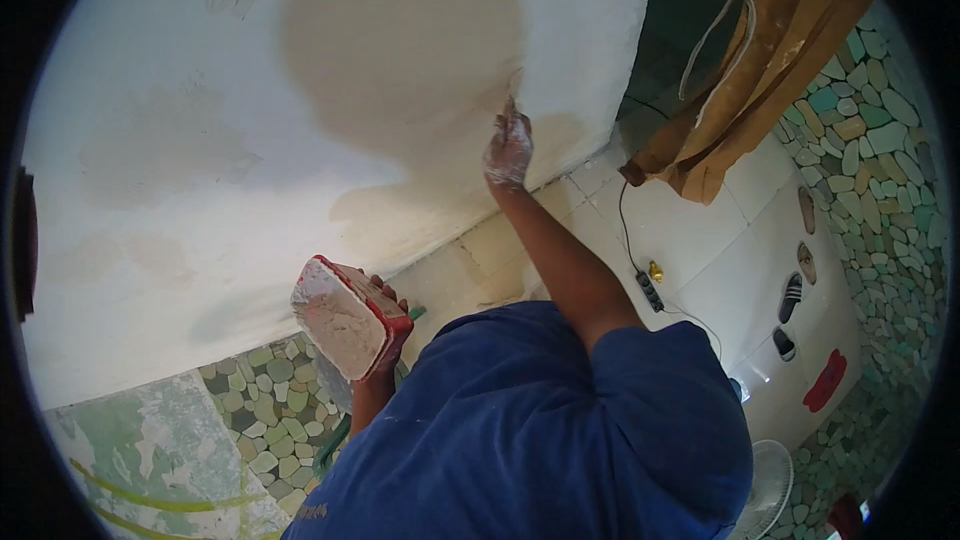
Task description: The person is applying white plaster or joint compound to a wall using a putty knife/spatula.
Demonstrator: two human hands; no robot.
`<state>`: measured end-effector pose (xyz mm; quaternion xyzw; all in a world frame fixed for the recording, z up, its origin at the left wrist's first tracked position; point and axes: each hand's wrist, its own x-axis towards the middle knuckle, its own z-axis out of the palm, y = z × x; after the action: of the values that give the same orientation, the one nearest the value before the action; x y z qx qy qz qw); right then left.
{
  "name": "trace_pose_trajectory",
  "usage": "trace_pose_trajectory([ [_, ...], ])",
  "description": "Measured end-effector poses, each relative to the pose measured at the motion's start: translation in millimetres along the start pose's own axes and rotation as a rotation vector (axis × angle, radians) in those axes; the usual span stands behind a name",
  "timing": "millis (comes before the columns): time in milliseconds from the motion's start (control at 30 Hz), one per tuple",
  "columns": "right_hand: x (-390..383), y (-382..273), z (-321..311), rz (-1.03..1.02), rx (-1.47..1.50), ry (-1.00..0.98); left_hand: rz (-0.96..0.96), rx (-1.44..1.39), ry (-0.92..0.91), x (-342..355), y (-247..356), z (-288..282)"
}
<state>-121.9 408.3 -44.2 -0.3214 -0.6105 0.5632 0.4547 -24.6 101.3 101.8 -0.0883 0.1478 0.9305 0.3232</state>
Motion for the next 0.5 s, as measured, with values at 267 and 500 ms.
trace_pose_trajectory([
  [267,-38,-54,20,0.103,-0.098,-0.218,0.025,0.162,0.015,5,0,17],
  [500,-52,35,-23,0.323,1.133,-0.124,-0.096,0.109,-0.117,18,-4,33],
])
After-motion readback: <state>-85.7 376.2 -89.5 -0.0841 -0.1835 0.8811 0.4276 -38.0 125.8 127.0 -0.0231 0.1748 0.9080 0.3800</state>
